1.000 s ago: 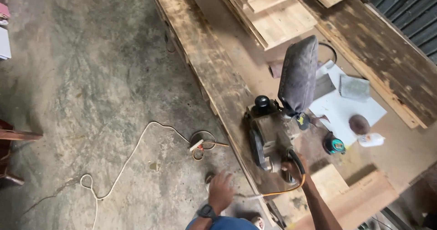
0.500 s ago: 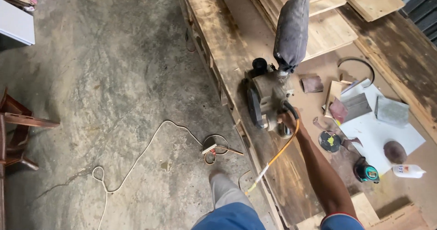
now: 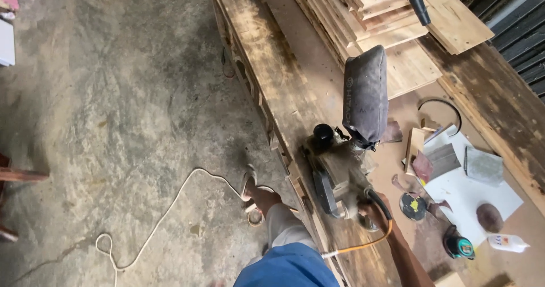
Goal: The person uses a handheld electric sander to smooth the surface of a long wooden plank. They move the tool back and forth along the length of the wood, which is resting on a workbench in a workshop.
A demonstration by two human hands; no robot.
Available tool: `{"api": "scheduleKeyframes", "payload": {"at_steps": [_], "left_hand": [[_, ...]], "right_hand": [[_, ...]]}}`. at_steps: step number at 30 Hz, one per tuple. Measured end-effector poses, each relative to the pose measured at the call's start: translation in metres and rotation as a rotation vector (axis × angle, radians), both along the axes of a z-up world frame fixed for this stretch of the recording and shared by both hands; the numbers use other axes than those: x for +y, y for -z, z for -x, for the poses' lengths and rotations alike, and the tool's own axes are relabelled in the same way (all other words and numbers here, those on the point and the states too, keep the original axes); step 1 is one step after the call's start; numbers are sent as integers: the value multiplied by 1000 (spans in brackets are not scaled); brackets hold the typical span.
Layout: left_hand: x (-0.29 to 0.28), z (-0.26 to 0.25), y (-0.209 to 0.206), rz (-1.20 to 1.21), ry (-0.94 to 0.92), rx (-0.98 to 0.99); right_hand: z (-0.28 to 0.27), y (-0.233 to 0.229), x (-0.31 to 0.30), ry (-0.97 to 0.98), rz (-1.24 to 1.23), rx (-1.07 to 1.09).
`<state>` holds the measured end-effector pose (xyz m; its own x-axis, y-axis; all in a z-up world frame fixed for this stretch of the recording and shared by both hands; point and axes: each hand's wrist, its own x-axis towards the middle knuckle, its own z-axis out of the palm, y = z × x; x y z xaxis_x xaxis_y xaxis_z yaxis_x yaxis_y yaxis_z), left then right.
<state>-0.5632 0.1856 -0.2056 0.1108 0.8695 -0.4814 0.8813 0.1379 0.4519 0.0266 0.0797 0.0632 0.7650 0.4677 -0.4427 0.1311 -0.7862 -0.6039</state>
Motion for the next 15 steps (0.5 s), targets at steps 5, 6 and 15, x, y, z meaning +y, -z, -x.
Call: {"api": "scheduleKeyframes", "payload": {"at_steps": [5,6,15], "left_hand": [[229,-242,-94,-32,107,-223],[265,-292,-144,-66,163,-399],[434,-592,-270,-38,838,-313]], "right_hand": [[-20,14,46,-92,-277,-6],[-22,6,63,-113,-391,108],[-72,57,212,-338,-326,-196]]}}
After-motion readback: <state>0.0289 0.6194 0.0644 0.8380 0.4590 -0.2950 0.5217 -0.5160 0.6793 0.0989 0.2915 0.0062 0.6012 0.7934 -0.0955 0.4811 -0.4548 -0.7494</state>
